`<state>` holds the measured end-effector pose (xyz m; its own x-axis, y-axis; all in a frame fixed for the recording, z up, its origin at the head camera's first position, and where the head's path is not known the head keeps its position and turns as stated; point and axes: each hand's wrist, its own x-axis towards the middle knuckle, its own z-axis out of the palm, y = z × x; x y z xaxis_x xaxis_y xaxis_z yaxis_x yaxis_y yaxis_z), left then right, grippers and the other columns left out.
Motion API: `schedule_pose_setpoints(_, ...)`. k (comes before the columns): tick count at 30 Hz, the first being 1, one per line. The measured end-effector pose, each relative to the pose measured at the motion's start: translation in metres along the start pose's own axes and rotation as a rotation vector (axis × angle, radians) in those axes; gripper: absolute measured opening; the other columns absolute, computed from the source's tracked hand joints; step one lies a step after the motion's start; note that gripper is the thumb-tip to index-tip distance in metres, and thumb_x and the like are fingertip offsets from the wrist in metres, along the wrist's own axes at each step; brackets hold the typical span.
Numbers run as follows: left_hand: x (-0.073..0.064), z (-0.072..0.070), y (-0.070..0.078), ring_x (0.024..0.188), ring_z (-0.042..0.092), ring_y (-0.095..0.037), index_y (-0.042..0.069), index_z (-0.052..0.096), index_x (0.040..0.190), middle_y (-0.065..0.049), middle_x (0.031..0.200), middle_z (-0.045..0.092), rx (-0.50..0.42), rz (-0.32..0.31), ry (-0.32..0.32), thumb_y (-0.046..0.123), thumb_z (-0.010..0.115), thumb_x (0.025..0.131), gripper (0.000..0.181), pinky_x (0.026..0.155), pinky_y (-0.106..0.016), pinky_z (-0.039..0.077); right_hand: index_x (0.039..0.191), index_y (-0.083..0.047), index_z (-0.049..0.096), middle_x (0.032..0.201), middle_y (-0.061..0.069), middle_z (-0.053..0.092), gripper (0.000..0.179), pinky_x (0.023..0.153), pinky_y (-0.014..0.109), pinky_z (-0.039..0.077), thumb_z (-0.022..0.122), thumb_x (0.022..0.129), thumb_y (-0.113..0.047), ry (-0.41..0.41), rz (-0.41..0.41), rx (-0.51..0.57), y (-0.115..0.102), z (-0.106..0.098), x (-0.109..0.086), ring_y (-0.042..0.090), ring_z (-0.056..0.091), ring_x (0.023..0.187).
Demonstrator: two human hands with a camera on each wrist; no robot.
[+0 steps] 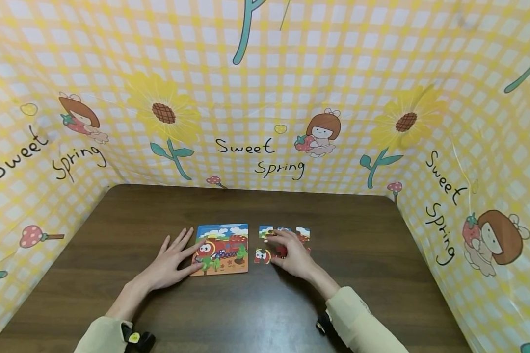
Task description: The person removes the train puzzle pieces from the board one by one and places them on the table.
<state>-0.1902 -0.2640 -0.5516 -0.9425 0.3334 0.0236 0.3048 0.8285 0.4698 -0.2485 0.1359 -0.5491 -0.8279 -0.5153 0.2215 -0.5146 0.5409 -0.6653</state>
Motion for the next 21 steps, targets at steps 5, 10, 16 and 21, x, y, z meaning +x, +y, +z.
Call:
schedule_pose_setpoints(5,0.0,0.0,0.0,0.171,0.012,-0.049,0.027,0.044,0.17,-0.023,0.184,0.016,0.001,-0.003,-0.001,0.056,0.067,0.106,0.074,0.132,-0.08,0.0,0.152,-0.019,0.068,0.166,0.017,0.055,0.069,0.118,0.082,0.037,0.094,0.089,-0.029,0.024,-0.04,-0.043,0.025,0.014,0.005,0.051,0.041,0.158)
schedule_pose_setpoints(10,0.001,0.0,0.002,0.171,0.012,-0.049,0.027,0.045,0.17,-0.023,0.184,0.016,-0.004,-0.004,-0.003,0.056,0.067,0.106,0.074,0.131,-0.08,0.001,0.165,-0.022,0.053,0.175,0.014,0.044,0.085,0.126,0.081,0.026,0.088,0.093,-0.049,-0.013,-0.077,-0.114,0.028,0.023,0.007,0.044,0.031,0.166)
schedule_pose_setpoints(16,0.001,0.0,0.003,0.172,0.011,-0.049,0.026,0.044,0.171,-0.023,0.184,0.015,-0.011,-0.002,-0.005,0.056,0.067,0.106,0.075,0.132,-0.079,-0.001,0.166,-0.009,0.049,0.175,0.025,0.04,0.086,0.128,0.084,0.017,0.087,0.096,-0.04,-0.058,-0.081,-0.095,-0.017,0.013,0.006,0.053,0.026,0.166)
schedule_pose_setpoints(21,0.002,-0.003,0.003,0.171,0.012,-0.05,0.021,0.042,0.171,-0.024,0.184,0.017,-0.03,-0.014,-0.012,0.056,0.068,0.106,0.078,0.131,-0.08,-0.001,0.16,-0.005,0.056,0.175,0.024,0.041,0.073,0.13,0.082,0.017,0.085,0.098,-0.031,-0.141,-0.038,-0.148,-0.042,0.016,0.01,0.053,0.028,0.166)
